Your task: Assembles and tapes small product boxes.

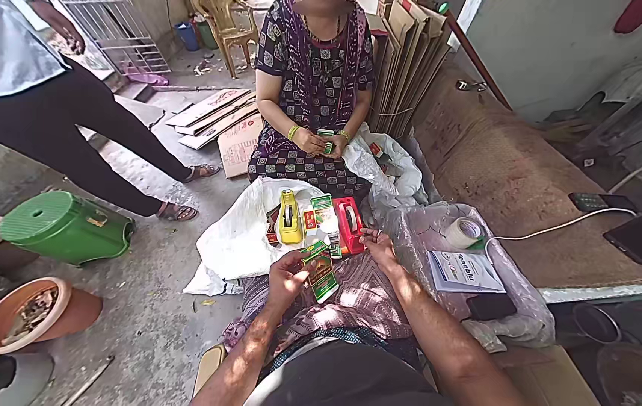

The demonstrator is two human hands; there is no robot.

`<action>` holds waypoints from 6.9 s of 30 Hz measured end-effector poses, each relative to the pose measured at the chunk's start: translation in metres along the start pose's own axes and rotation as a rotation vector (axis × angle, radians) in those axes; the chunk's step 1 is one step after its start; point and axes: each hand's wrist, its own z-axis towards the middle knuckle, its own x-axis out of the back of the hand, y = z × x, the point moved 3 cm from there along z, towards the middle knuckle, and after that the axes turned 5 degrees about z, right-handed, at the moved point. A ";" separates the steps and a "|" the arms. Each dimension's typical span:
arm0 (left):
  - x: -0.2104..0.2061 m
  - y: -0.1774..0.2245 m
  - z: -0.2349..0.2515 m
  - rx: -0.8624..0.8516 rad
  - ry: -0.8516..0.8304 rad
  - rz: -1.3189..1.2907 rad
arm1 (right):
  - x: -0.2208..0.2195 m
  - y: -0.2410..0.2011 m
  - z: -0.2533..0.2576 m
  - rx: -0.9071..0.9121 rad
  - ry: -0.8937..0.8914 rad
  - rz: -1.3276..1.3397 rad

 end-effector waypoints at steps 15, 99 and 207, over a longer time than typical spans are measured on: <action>-0.016 0.012 0.008 -0.221 -0.088 0.600 | -0.046 -0.042 -0.065 -0.085 -0.235 0.434; -0.056 -0.109 0.077 0.033 -0.532 1.337 | -0.034 -0.006 -0.042 -0.449 0.025 0.490; -0.049 -0.003 0.011 0.186 -0.189 0.266 | -0.069 -0.028 -0.086 0.067 -0.217 0.167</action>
